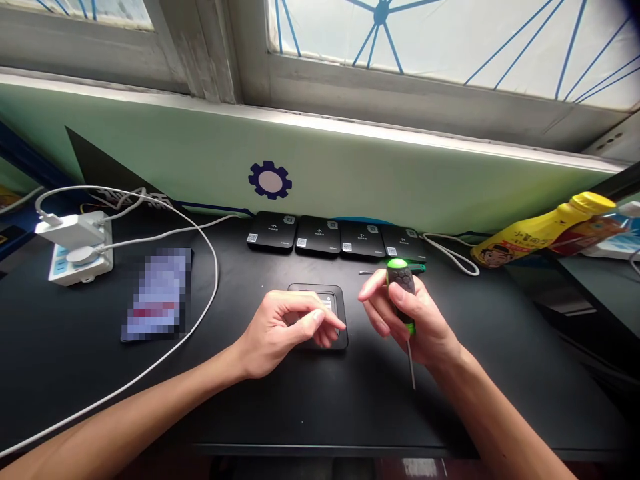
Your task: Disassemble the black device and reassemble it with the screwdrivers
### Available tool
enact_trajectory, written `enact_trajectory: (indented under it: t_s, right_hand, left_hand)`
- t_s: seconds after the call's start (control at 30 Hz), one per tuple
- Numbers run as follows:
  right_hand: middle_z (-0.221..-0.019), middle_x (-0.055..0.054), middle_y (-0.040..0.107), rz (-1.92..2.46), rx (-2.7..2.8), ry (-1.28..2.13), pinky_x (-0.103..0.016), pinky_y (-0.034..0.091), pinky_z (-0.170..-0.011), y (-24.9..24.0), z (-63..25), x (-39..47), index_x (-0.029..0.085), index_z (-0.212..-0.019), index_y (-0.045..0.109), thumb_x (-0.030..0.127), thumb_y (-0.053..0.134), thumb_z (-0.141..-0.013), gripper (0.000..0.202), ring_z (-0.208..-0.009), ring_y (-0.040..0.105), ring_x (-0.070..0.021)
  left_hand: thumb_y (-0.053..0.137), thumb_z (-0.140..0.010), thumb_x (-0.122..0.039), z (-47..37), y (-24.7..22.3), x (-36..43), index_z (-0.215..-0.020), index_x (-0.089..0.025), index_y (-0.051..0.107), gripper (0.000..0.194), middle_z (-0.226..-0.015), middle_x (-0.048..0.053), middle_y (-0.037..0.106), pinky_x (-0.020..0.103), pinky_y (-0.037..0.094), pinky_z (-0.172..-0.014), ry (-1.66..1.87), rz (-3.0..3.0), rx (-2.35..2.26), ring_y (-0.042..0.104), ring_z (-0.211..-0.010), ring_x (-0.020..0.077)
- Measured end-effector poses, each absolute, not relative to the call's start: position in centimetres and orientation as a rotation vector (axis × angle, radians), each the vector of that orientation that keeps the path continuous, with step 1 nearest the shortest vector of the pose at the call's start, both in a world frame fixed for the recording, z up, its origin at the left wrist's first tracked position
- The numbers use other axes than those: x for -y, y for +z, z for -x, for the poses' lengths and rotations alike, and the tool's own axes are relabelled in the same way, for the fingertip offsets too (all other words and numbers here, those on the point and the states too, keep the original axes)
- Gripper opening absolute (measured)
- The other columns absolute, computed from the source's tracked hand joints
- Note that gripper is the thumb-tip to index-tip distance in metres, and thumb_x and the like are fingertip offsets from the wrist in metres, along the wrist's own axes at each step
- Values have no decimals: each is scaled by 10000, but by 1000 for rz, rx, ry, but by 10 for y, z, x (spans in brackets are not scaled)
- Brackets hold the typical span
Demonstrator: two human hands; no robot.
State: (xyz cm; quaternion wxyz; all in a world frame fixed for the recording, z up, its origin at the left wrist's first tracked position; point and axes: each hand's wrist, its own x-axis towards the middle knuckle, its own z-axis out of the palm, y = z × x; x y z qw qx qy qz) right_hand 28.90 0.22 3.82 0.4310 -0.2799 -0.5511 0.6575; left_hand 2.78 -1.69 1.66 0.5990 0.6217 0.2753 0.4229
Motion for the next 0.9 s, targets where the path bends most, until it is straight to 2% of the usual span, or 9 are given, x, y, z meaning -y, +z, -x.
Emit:
enact_trajectory:
  t_s: [0.1, 0.17, 0.27, 0.33, 0.4, 0.47, 0.53, 0.77, 0.9]
  right_hand:
    - [-632, 64, 519, 863, 1486, 1573, -272, 276, -491, 45, -291, 3, 248, -1078, 854, 398, 804, -1034, 165, -501, 380, -84]
    - [-677, 58, 529, 997, 1631, 1339, -279, 307, -529, 50, -290, 8, 265, -1057, 871, 341, 891, -964, 122, -558, 396, -89]
    - [-631, 76, 496, 1028, 1773, 926, -283, 366, -570, 56, -283, 17, 289, -1014, 872, 244, 920, -932, 105, -582, 443, -101]
    - [-645, 78, 563, 915, 1886, 696, -280, 403, -583, 55, -278, 21, 278, -1050, 863, 191, 918, -925, 162, -579, 476, -97]
    - [-694, 58, 640, 778, 2047, 409, -289, 419, -593, 51, -273, 23, 222, -1137, 851, 150, 921, -913, 246, -587, 486, -97]
    - [-708, 34, 650, 680, 2164, 95, -312, 389, -585, 45, -271, 23, 150, -1190, 838, 122, 920, -909, 293, -594, 467, -104]
    - [-687, 30, 607, 652, 2200, -98, -333, 335, -572, 40, -270, 22, 114, -1196, 837, 97, 907, -914, 291, -598, 433, -111]
    - [-677, 34, 580, 659, 2156, -210, -348, 293, -579, 34, -270, 26, 96, -1189, 831, 52, 901, -902, 299, -610, 399, -114]
    - [-707, 19, 624, 627, 2174, -142, -341, 301, -584, 31, -268, 23, 83, -1182, 809, 16, 852, -929, 264, -619, 440, -111]
  left_hand:
    - [693, -1120, -411, -29, 14, 17, -1117, -136, 912, 351, -961, 118, 813, 311, 618, -722, 919, -1286, -632, 745, -741, 174]
    - [719, -1107, -410, -30, 13, 17, -1141, -142, 916, 334, -881, 84, 769, 293, 558, -712, 919, -1272, -672, 676, -704, 144]
    - [756, -1082, -409, -31, 13, 16, -1015, -140, 911, 317, -645, -30, 502, 276, 392, -650, 924, -1160, -702, 451, -622, 102]
    - [764, -1069, -415, -34, 14, 17, -772, -134, 818, 413, -608, -56, 370, 291, 316, -644, 891, -1040, -666, 361, -622, 103]
    - [756, -1063, -417, -36, 15, 19, -590, -156, 621, 556, -596, -51, 365, 310, 291, -651, 839, -948, -625, 341, -620, 105]
    - [739, -1061, -403, -38, 15, 21, -570, -178, 519, 583, -579, -58, 346, 319, 281, -656, 799, -867, -604, 322, -603, 104]
    - [736, -1055, -385, -39, 15, 22, -607, -184, 514, 538, -568, -77, 301, 319, 261, -647, 761, -796, -594, 297, -583, 100]
    - [747, -1058, -391, -37, 17, 24, -670, -174, 558, 483, -566, -72, 361, 314, 233, -606, 696, -800, -574, 258, -559, 92]
    - [732, -1058, -383, -36, 14, 22, -606, -190, 476, 554, -564, -60, 355, 318, 232, -605, 704, -840, -564, 281, -558, 96]
